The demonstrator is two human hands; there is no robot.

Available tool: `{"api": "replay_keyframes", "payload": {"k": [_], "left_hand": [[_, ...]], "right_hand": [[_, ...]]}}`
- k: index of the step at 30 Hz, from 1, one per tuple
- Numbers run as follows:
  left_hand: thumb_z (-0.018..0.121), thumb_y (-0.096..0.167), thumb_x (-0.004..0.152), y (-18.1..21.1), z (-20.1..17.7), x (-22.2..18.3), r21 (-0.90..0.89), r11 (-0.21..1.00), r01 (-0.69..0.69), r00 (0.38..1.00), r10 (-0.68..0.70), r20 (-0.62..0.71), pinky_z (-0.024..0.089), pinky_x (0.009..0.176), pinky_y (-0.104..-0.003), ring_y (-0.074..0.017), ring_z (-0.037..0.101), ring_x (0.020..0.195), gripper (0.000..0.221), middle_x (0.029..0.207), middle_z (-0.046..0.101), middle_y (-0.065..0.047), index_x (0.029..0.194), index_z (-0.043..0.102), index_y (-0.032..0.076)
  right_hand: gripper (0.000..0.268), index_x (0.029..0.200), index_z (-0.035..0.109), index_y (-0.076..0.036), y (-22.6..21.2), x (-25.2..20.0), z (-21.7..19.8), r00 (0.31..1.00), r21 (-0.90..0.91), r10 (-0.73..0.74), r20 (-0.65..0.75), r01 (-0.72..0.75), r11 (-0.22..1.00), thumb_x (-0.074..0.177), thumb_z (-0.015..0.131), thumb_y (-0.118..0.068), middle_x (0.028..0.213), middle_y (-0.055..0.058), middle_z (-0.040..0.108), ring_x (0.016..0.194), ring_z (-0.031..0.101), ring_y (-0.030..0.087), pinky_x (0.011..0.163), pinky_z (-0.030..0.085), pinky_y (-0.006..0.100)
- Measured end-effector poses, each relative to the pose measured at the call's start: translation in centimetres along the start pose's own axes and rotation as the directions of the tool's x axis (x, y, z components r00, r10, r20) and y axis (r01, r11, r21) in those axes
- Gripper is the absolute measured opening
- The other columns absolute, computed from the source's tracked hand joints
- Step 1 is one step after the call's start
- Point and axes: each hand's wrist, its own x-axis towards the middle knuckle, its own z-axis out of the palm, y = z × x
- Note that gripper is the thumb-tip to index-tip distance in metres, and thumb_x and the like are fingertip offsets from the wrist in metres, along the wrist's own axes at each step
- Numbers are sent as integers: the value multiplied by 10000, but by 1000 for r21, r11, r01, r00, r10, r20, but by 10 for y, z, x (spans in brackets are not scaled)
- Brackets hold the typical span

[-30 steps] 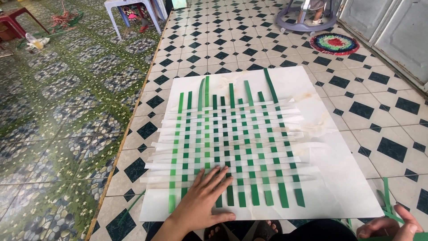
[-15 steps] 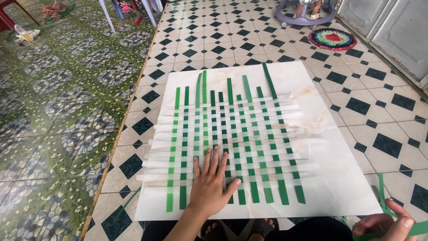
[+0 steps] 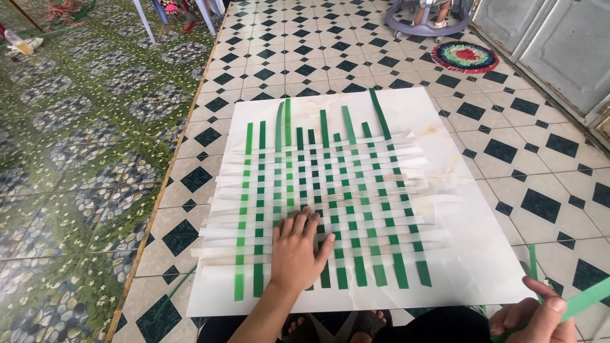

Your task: Weaving green plastic strips into a grid of white strips on a board

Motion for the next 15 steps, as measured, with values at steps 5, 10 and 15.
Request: {"api": "replay_keyframes", "payload": {"k": [5, 10, 15], "left_hand": [[433, 473, 960, -2, 1, 9, 40, 999, -10, 999, 11, -34, 452, 784, -451, -292, 581, 976, 467, 1053, 678, -95, 1077, 688, 99], [454, 420, 974, -3, 10, 11, 60, 998, -9, 998, 13, -66, 473, 763, -441, -276, 593, 961, 414, 1055, 684, -68, 1019, 710, 98], [260, 491, 1026, 12, 14, -2, 94, 989, 113, 973, -130, 193, 370, 1064, -515, -324, 435, 1319, 571, 1408, 520, -120, 1308, 553, 90]], "right_hand": [[328, 1115, 547, -62, -6, -3, 1, 998, 42, -23, 60, 21, 999, 1169, 411, -356, 503, 34, 251, 366, 282, 148, 358, 227, 251], [336, 1124, 518, -15, -12, -5, 4, 997, 59, -28, 73, 24, 998, 1166, 395, -325, 492, 52, 245, 361, 244, 148, 361, 209, 253], [333, 1122, 519, -19, -10, -7, 4, 997, 46, -16, 72, 13, 999, 1176, 388, -320, 524, 81, 276, 378, 281, 179, 393, 225, 258]]}}
